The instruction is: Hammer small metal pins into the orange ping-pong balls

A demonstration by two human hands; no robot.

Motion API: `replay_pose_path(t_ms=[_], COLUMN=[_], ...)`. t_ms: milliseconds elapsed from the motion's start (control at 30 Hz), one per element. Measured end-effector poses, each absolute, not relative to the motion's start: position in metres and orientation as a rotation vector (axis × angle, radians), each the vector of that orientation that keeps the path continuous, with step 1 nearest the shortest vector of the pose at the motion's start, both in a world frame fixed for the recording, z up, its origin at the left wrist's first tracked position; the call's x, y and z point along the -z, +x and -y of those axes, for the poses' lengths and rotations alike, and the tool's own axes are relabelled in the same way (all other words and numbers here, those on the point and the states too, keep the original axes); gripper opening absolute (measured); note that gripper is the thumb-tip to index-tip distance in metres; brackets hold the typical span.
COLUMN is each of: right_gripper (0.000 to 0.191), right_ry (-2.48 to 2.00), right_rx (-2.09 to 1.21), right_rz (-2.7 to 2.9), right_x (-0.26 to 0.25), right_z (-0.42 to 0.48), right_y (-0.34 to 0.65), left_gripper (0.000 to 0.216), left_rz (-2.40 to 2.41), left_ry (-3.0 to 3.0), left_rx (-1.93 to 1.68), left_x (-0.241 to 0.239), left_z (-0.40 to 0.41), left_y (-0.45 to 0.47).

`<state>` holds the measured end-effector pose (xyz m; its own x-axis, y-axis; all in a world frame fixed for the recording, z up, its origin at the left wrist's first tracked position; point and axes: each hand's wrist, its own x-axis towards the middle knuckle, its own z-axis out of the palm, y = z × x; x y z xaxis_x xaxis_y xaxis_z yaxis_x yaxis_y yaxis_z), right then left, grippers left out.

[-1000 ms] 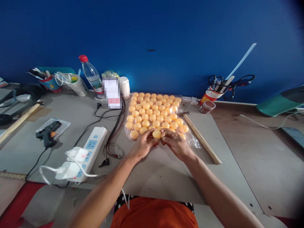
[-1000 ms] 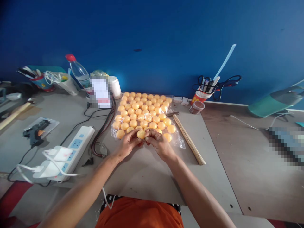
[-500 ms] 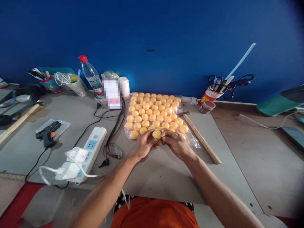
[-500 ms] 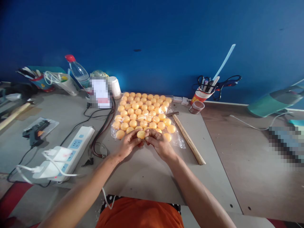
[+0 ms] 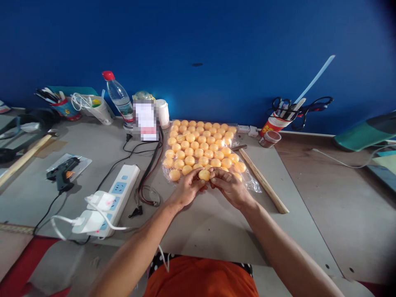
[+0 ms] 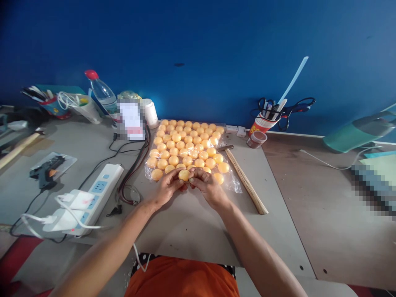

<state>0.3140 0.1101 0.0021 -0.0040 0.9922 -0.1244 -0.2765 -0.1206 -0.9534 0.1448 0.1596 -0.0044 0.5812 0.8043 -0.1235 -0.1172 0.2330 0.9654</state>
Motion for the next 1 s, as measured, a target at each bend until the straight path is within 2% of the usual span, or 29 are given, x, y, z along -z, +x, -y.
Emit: replay_pose_path(t_ms=[1000], right_gripper=[0.018], right_ry=[-1.099], right_rx=[-1.431], right_rz=[0.877], right_x=[-0.0072], right_z=[-0.1112], right_y=[0.3091], left_gripper=[0.058], left_rz=[-0.702], left_ry=[1.24], left_rx=[-0.763], left_x=[0.0079], left_z=[-0.1569], left_y=[0.1469])
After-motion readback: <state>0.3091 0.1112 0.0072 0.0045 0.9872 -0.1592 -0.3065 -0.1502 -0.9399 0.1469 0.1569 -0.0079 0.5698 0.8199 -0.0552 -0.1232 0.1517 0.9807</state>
